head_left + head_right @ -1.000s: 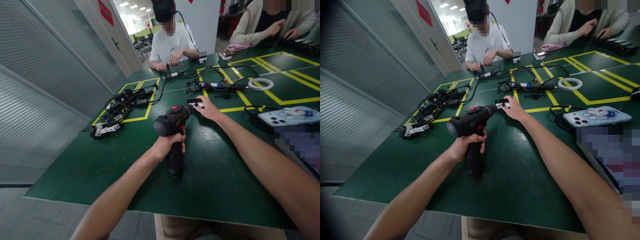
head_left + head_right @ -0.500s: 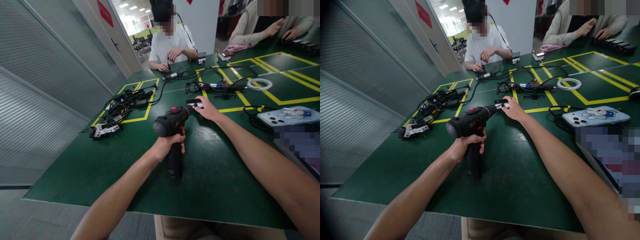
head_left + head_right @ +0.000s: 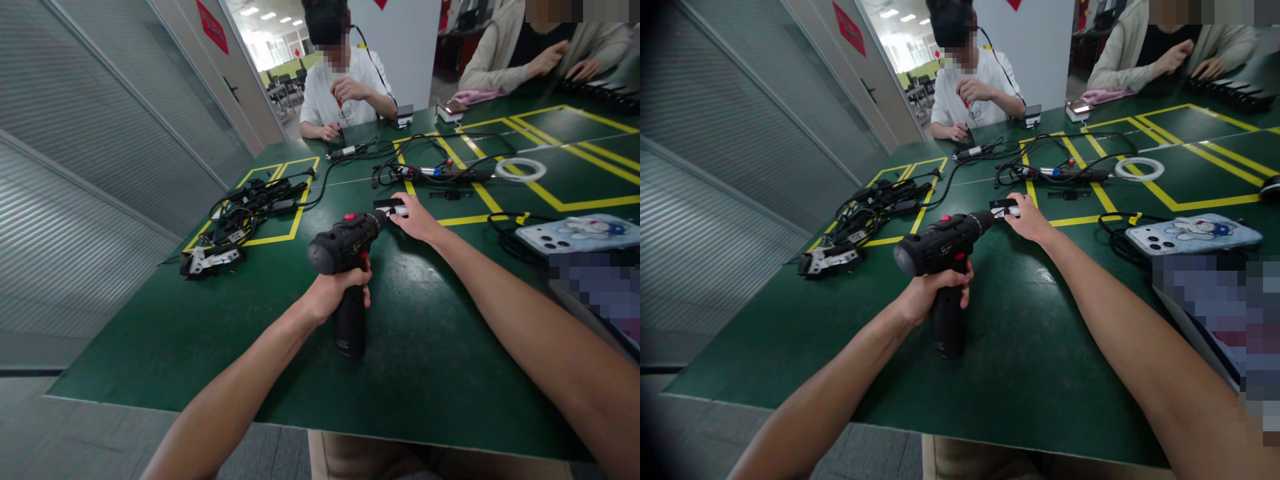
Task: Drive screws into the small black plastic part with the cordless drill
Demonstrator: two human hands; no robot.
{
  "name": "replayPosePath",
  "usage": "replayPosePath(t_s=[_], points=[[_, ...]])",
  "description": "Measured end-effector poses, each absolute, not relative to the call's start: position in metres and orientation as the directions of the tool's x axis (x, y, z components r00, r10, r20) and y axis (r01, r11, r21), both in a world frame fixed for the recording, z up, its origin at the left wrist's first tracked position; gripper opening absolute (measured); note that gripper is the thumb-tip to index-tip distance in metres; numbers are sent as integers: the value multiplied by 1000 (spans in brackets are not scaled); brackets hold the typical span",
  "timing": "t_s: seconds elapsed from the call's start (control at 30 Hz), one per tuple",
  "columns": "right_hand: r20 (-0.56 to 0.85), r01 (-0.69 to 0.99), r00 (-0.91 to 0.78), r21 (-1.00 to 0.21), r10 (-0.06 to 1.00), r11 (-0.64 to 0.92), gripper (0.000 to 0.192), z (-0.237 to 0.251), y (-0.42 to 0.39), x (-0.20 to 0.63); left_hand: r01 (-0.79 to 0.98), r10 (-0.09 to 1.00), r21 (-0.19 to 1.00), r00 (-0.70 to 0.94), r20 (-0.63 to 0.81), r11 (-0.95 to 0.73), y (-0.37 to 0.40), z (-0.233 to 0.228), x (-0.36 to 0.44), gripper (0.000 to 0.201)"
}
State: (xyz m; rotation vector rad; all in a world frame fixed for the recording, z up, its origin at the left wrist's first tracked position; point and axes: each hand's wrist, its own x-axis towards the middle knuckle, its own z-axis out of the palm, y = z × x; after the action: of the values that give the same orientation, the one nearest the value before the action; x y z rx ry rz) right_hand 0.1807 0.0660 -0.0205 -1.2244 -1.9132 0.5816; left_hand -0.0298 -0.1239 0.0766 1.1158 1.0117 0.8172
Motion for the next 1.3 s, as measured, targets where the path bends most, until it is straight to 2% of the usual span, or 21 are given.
replayPosePath(t_s=[1.3], points=[[388, 549, -228, -707, 893, 447, 46, -20, 67, 181, -29, 909, 965, 343, -237, 262, -123, 77, -30, 20]])
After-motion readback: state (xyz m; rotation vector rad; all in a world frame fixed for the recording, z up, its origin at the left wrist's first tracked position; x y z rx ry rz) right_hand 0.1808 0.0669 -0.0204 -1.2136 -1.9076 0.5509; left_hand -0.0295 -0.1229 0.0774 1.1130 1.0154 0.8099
